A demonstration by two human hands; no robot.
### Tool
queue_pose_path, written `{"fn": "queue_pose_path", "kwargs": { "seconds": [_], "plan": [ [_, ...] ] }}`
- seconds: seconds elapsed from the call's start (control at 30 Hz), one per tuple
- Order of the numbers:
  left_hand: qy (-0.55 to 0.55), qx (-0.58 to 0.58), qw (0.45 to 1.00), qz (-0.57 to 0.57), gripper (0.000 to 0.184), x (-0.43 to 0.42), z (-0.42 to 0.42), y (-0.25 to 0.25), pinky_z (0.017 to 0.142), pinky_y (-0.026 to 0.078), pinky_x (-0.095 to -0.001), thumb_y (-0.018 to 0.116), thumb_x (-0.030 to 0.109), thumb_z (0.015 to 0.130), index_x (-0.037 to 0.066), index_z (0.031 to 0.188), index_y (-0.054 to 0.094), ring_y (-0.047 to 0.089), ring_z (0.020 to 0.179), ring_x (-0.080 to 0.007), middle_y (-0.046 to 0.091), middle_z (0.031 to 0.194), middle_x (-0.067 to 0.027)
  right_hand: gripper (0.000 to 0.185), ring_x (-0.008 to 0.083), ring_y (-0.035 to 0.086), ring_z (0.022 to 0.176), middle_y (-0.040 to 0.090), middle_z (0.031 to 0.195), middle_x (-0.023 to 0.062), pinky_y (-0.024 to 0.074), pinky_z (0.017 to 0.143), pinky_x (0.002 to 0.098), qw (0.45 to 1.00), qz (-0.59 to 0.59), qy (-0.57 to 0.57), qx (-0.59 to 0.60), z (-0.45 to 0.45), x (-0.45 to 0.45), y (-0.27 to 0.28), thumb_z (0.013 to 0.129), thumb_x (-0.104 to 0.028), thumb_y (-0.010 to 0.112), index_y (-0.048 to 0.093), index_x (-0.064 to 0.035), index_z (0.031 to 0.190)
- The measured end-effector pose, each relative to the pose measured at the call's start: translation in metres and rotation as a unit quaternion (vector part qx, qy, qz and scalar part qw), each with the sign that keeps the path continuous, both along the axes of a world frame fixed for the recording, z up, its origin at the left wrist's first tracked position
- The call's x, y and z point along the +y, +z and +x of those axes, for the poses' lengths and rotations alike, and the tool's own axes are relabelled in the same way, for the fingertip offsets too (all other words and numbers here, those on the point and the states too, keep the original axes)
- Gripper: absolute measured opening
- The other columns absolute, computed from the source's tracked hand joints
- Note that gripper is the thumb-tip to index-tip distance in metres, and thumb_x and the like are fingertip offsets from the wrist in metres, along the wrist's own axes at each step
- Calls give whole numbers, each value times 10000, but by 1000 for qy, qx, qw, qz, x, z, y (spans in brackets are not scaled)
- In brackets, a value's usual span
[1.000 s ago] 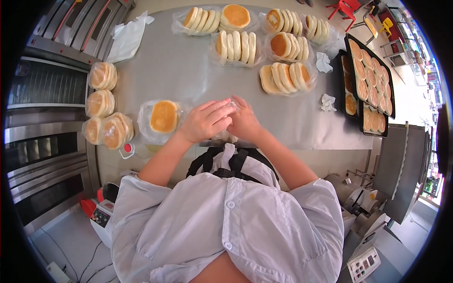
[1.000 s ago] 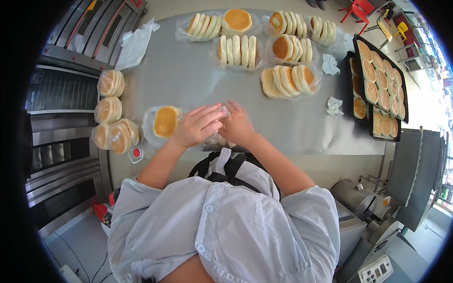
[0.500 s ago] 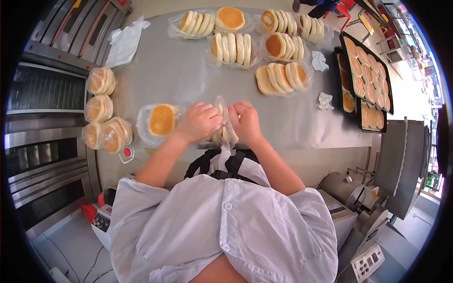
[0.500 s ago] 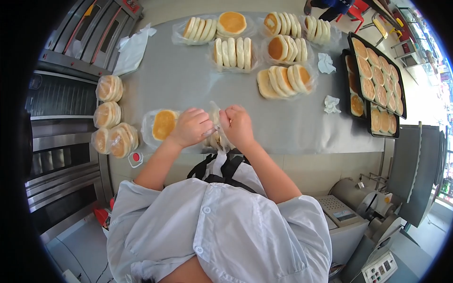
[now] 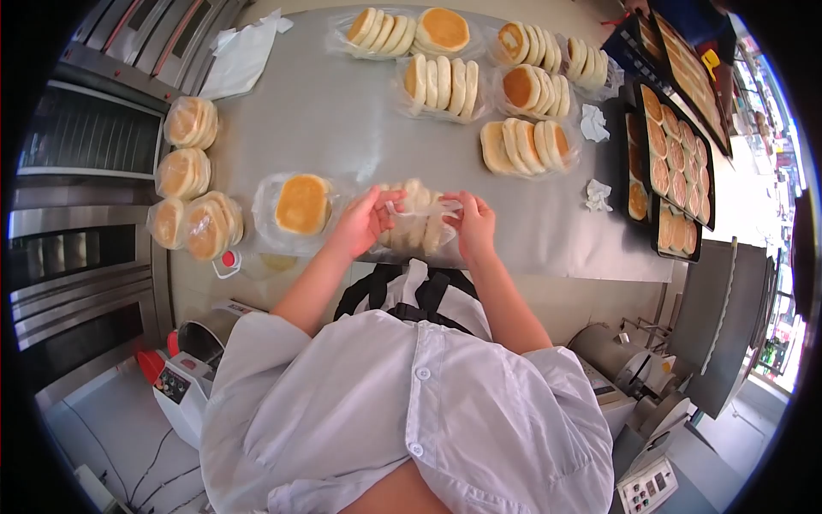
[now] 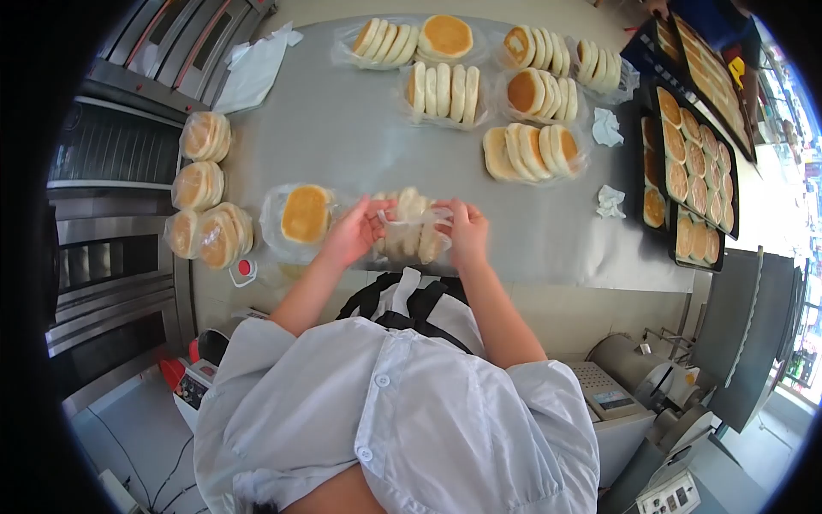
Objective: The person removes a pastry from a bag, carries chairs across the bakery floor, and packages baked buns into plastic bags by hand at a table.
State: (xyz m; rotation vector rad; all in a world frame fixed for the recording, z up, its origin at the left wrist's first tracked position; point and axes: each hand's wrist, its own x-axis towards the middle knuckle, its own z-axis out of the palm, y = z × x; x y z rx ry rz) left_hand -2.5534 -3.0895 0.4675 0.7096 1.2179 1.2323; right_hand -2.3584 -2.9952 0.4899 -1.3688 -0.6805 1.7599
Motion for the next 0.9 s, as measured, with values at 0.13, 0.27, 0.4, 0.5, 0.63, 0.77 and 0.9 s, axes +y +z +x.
{"fn": "queue_pose_path", "kwargs": {
  "seconds": [0.13,0.27,0.4,0.5,0.63,0.77,0.9],
  "plan": [
    [-115,11,990,-86,165,21,2,23,777,464,-349,588,170,875,68,1004,608,584,913,-184,582,877,-41,193,117,425,480,445,586,-26,324,419,279,985,-131,6,110,-7,-3,-4,954,-262,530,482,-113,842],
    [-319,442,816,191,158,33,-2,35,722,453,-376,644,171,825,88,958,623,593,853,-236,599,904,-82,231,73,282,449,314,566,-51,224,406,249,974,-157,35,160,-10,-7,-12,958,-278,525,408,-136,819],
    [-276,470,830,117,155,47,3,28,640,450,-354,672,183,822,49,831,593,585,721,-241,608,793,-98,258,73,232,460,259,568,-52,184,405,248,976,-148,48,153,-23,-7,14,973,-271,514,352,-168,800],
    [-217,429,876,31,209,46,16,51,636,456,-376,646,212,843,35,767,565,594,694,-293,615,740,-124,273,62,224,450,259,563,-57,179,398,243,975,-122,40,179,-12,-10,11,967,-268,522,352,-160,784],
    [-152,373,915,8,222,45,41,34,562,446,-344,682,214,829,38,753,571,565,604,-261,603,716,-103,274,48,243,441,307,564,-60,194,391,231,991,-70,-1,118,6,-4,-21,963,-269,532,373,-147,776],
    [-168,435,869,166,155,39,59,9,571,451,-342,682,189,822,54,803,607,578,623,-247,610,735,-86,207,51,355,445,435,568,-38,271,398,226,990,106,-12,-92,24,-1,-52,904,-256,604,497,-91,840],
    [-101,449,860,220,136,23,61,5,609,475,-349,669,148,805,58,778,571,588,655,-256,604,749,-83,247,110,521,517,616,665,64,433,489,303,930,178,214,-239,36,-1,-26,795,-270,695,661,-34,860]
  ]
}}
